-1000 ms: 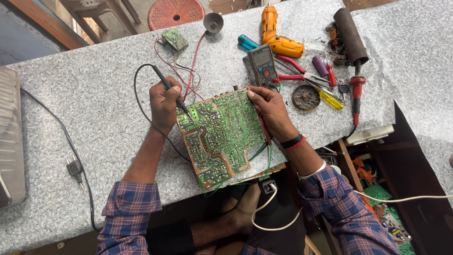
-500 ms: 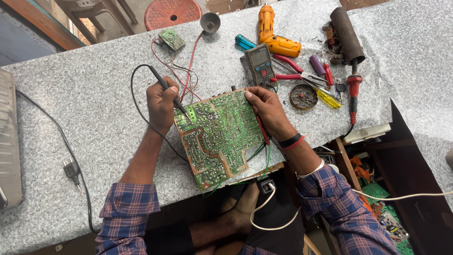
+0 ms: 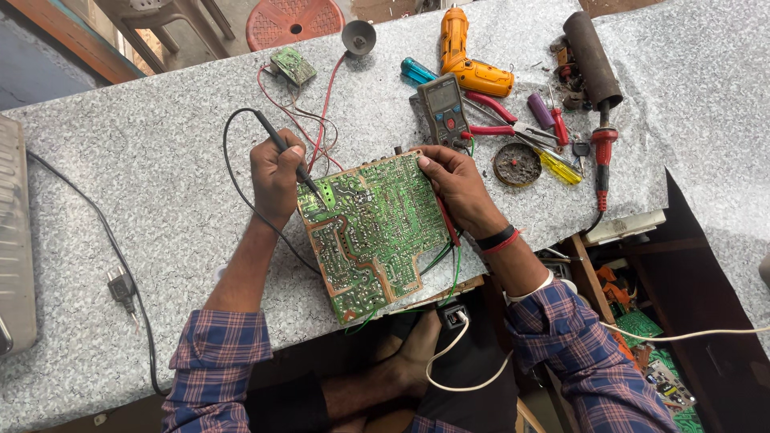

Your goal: The person holds a green circuit board on a workbench and probes its solder-side traces and components with a multimeter test lead, steadying the board with the other hand. They reposition the board and move the probe to different points across the board while testing.

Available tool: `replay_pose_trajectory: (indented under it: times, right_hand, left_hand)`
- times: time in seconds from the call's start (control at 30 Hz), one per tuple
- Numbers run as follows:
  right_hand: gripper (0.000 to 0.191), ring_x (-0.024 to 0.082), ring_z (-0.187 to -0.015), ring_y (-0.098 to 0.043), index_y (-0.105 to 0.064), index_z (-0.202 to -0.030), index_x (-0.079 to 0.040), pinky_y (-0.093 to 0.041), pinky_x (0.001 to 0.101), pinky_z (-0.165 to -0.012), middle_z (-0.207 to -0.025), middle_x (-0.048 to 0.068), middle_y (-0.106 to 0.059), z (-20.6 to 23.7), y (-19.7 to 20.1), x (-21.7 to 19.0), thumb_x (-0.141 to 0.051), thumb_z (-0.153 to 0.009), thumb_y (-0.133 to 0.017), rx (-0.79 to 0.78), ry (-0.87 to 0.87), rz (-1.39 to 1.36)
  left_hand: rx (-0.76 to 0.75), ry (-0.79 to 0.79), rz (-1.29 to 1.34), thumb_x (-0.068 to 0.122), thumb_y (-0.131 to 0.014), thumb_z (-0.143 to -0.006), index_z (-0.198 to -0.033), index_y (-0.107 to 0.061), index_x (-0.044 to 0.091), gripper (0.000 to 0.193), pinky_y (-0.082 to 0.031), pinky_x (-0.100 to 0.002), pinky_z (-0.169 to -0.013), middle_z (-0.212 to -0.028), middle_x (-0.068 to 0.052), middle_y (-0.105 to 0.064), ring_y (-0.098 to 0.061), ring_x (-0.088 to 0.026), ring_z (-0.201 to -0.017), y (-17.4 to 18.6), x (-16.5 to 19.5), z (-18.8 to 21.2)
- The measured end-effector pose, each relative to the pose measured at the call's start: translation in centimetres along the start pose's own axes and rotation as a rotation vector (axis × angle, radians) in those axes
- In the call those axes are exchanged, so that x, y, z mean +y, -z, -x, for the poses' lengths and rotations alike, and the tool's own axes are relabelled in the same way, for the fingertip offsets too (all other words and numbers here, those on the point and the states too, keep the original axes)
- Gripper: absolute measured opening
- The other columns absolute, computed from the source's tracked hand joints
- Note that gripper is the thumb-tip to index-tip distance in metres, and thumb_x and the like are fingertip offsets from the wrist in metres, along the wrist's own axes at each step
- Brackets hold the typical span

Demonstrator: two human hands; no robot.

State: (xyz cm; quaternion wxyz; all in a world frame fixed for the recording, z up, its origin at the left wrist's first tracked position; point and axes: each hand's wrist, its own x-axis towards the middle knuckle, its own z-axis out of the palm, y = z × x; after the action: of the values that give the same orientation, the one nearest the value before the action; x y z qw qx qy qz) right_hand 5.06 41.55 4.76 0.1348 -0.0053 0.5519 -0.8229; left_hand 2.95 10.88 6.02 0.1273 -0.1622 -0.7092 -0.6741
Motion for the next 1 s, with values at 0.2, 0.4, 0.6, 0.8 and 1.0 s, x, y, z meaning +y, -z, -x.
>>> replay_pose_trajectory:
  times: [0.2,0.4,0.6,0.8,1.0]
  right_hand:
    - [0.03,-0.001,-0.066,-0.049,-0.07,-0.121,0.002,-0.04,0.0157,-0.057,-0.089,-0.004,-0.067,-0.5,1.0,1.2,-0.02,-0.102,-0.069,0.045,0.033,0.126]
    - [0.035,0.0,-0.075,-0.055,-0.068,-0.125,0.001,-0.046,0.0166,-0.066,-0.096,-0.004,-0.07,-0.1,0.1,0.9,-0.025,-0.102,-0.065,0.061,0.074,0.191]
    - [0.066,0.014,-0.105,-0.059,-0.058,-0.142,-0.005,-0.051,0.0305,-0.09,-0.121,0.009,-0.065,1.5,-2.0,-1.1,-0.039,-0.089,-0.077,0.063,0.274,0.688]
    - [0.072,0.024,-0.12,-0.062,-0.057,-0.143,-0.009,-0.05,0.0402,-0.102,-0.13,0.013,-0.065,2.2,-3.5,-1.8,-0.042,-0.084,-0.082,0.016,0.433,0.907]
    - [0.075,0.032,-0.128,-0.059,-0.051,-0.149,-0.009,-0.047,0.0449,-0.109,-0.134,0.017,-0.061,2.1,-3.8,-1.5,-0.041,-0.088,-0.082,0.005,0.505,0.984]
  left_hand:
    - [0.0,0.007,0.004,0.02,-0.054,-0.099,-0.077,-0.053,0.007,0.025,-0.037,-0.025,-0.053,-0.068,0.003,-0.049,-0.045,-0.005,-0.06,0.1,0.0,0.0]
    - [0.005,0.004,0.008,0.017,-0.054,-0.099,-0.077,-0.053,0.007,0.024,-0.036,-0.025,-0.052,-0.068,0.002,-0.048,-0.044,-0.005,-0.059,0.1,0.2,0.0]
    - [-0.002,-0.011,0.027,0.018,-0.054,-0.1,-0.078,-0.053,0.007,0.024,-0.037,-0.025,-0.053,-0.069,0.002,-0.049,-0.044,-0.005,-0.06,0.0,0.1,-0.2]
    - [0.01,0.017,0.013,0.019,-0.054,-0.1,-0.077,-0.052,0.007,0.026,-0.036,-0.025,-0.051,-0.067,0.003,-0.048,-0.044,-0.004,-0.059,0.3,-0.1,-0.2]
    - [0.016,0.024,0.024,0.02,-0.054,-0.101,-0.078,-0.053,0.007,0.026,-0.035,-0.025,-0.051,-0.068,0.004,-0.048,-0.043,-0.004,-0.059,0.3,-0.4,-0.1]
